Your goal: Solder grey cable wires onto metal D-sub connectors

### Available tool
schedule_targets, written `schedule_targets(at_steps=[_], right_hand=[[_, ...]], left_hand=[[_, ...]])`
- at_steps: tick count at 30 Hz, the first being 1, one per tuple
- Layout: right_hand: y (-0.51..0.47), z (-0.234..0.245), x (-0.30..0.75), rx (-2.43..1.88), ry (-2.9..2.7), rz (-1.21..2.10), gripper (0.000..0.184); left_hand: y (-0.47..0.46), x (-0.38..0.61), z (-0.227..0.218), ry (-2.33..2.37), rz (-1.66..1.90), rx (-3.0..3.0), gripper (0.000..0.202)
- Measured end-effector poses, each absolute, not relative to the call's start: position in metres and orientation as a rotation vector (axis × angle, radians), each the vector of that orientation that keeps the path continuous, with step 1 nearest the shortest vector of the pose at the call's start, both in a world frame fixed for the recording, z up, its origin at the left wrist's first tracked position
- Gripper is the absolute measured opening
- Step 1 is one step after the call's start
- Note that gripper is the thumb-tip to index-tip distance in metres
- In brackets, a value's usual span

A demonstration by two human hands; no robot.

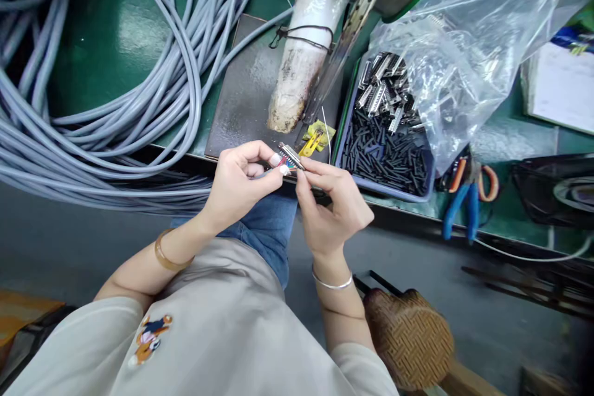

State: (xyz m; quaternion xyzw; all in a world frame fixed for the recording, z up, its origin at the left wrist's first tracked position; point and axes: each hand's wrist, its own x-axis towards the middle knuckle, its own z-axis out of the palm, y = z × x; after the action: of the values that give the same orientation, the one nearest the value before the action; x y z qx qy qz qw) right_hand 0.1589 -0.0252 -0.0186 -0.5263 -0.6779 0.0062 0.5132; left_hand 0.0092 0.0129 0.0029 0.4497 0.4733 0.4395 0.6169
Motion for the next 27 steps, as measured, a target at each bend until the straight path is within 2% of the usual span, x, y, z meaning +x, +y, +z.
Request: schedule_targets(at_steps=[3, 9, 27], right_hand=[[-0.0250, -0.0194, 0.1579, -1.224, -1.702, -0.090, 0.021], [-0.0231, -0.0174, 0.1602, -1.237, -1.626, 0.069, 0.016], [-0.0204, -0.0180, 0.1629, -1.233, -1.670, 0.028, 0.018]], left_hand=[[0.0134, 0.0106, 0.0031, 1.090, 1.049, 1.026, 0.017], [0.0136, 0.0127, 0.0045, 1.067, 1.105, 1.020, 0.016], [0.0138, 0.0129, 0.0024, 1.096, 1.104, 1.050, 0.015]])
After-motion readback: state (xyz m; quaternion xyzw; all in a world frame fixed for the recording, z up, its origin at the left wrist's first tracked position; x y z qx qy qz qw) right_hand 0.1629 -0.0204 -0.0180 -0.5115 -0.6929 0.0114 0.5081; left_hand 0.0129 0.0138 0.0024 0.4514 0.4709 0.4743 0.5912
